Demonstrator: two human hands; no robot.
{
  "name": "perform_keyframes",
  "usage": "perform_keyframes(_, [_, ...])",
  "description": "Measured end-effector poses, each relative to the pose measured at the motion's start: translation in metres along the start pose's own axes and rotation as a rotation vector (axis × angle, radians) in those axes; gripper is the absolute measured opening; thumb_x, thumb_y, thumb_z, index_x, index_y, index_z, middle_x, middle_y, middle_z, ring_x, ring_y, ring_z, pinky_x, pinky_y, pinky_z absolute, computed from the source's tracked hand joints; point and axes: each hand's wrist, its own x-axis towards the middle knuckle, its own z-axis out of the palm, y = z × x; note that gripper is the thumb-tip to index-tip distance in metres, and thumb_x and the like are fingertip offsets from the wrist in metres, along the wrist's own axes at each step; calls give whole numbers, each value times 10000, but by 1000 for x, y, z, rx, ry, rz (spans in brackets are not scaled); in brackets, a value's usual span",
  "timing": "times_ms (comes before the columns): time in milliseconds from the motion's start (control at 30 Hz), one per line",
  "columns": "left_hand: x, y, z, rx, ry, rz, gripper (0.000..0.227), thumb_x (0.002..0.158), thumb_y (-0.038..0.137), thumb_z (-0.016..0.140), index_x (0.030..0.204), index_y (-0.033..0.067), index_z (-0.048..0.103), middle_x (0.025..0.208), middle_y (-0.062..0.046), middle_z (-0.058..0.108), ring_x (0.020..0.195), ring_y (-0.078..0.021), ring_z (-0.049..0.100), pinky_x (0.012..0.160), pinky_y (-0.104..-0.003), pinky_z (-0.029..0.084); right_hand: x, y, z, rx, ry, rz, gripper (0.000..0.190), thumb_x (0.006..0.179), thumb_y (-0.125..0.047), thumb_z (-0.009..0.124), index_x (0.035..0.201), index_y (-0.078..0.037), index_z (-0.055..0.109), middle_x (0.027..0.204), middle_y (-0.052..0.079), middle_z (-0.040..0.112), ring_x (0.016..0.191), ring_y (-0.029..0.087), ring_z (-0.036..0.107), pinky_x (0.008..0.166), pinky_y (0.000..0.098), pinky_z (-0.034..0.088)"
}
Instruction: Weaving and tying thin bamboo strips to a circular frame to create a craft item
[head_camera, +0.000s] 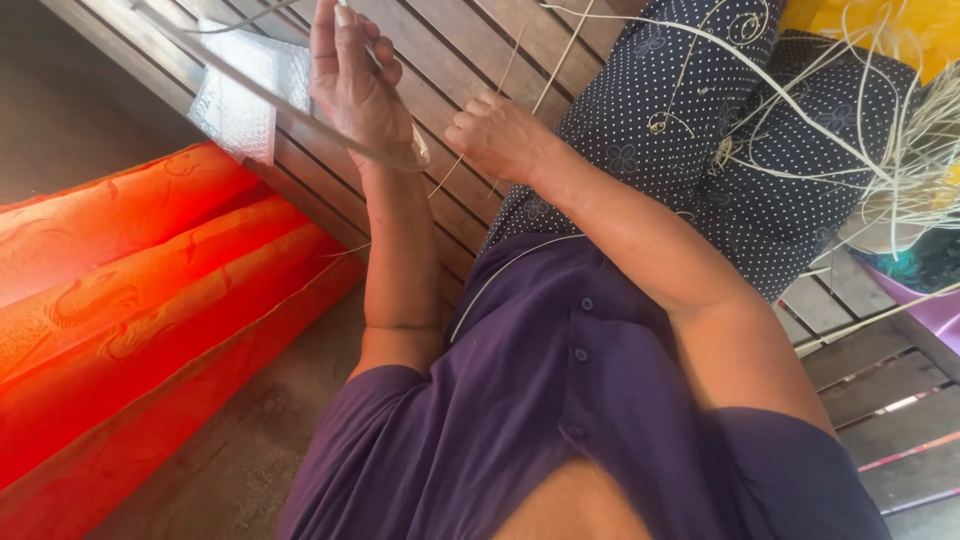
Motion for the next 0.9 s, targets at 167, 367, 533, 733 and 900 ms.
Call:
perform_keyframes(167, [-1,9,15,29,-77,42,356,992,184,724,1308,30,670,839,-102,615,646,-144,568,486,-228,348,-39,13,-71,36,-82,91,177,851,14,705,945,-135,717,835,9,682,826,212,633,847,389,530])
perform_keyframes(367, [-8,4,56,39,-153,29,164,959,185,703,1080,82,662,779,-63,584,589,-124,557,443,-223,334,-210,41,-178,166,334,390,91,1078,-12,728,1029,-62,785,857,71,584,776,266,566,791,451,487])
perform_keyframes(533, [6,-66,77,8,-168,18,151,954,154,696,1072,79,638,750,-56,578,584,-125,546,451,-243,331,-345,-5,-184,319,564,906,179,1192,182,689,1342,182,788,1188,293,749,1084,338,691,919,423,538])
perform_keyframes(733, [-25,-153,132,-206,-329,-139,205,922,-47,646,1045,116,635,846,-62,674,651,-153,574,526,-280,402,-378,-82,-139,573,1186,1290,269,1067,84,578,1272,16,739,797,151,620,714,195,603,845,328,556])
perform_keyframes(900, [-80,-179,177,-350,-568,-373,213,1056,-34,468,1198,54,600,995,-111,724,784,-147,626,615,-257,445,-351,-119,-129,425,896,1074,158,1011,146,748,1149,68,746,1056,214,731,917,253,682,832,336,551])
